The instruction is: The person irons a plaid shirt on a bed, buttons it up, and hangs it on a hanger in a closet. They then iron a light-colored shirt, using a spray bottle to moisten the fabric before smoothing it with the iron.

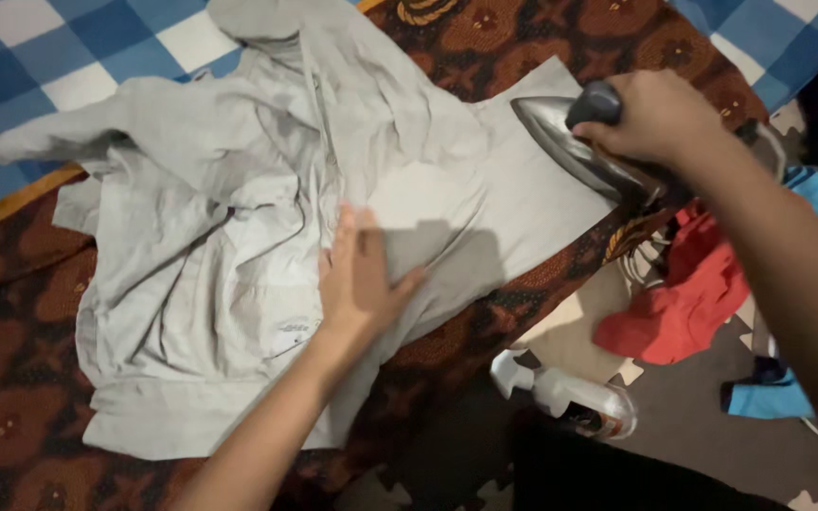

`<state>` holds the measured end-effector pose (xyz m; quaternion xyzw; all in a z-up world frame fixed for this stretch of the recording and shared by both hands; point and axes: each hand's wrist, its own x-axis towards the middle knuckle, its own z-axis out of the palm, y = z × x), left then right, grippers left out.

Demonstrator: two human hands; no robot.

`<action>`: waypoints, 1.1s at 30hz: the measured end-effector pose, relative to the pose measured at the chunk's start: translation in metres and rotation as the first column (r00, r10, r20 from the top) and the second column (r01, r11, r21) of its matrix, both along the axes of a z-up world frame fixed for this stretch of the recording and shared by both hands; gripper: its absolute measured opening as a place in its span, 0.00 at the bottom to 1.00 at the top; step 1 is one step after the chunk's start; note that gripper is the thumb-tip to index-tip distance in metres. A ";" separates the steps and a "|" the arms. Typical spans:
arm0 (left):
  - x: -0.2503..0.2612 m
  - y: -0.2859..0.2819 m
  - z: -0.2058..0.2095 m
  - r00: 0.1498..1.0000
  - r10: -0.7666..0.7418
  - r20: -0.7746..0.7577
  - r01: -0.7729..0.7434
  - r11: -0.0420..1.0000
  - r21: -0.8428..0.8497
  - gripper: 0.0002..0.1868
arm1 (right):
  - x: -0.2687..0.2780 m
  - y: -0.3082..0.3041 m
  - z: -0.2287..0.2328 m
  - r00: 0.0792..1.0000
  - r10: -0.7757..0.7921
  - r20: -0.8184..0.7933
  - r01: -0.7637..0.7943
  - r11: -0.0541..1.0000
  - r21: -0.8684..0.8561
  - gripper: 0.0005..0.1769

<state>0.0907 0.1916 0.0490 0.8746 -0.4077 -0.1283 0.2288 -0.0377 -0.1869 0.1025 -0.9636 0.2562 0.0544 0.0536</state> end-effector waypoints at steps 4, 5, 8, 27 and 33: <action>0.003 0.009 0.010 0.962 0.225 -0.153 -0.239 0.968 -0.077 0.56 | -0.008 -0.010 0.000 0.998 0.038 -0.046 -0.036 0.999 0.033 0.30; 0.005 0.009 0.014 0.942 0.286 -0.173 -0.292 0.957 -0.005 0.53 | -0.009 -0.011 0.002 0.997 0.046 -0.067 -0.042 0.997 0.064 0.30; 0.018 0.006 0.019 0.889 0.440 -0.125 -0.423 0.895 0.140 0.44 | -0.012 -0.010 0.008 0.986 0.091 -0.143 -0.068 0.985 0.159 0.30; 0.035 0.075 0.024 0.996 0.090 0.021 -0.088 0.990 -0.112 0.44 | -0.011 0.058 0.023 0.881 0.430 -0.197 -0.386 0.894 0.228 0.32; -0.039 0.155 0.034 0.751 0.442 -0.490 -0.463 0.882 0.086 0.45 | -0.007 0.068 0.023 0.864 0.450 -0.227 -0.461 0.887 0.001 0.38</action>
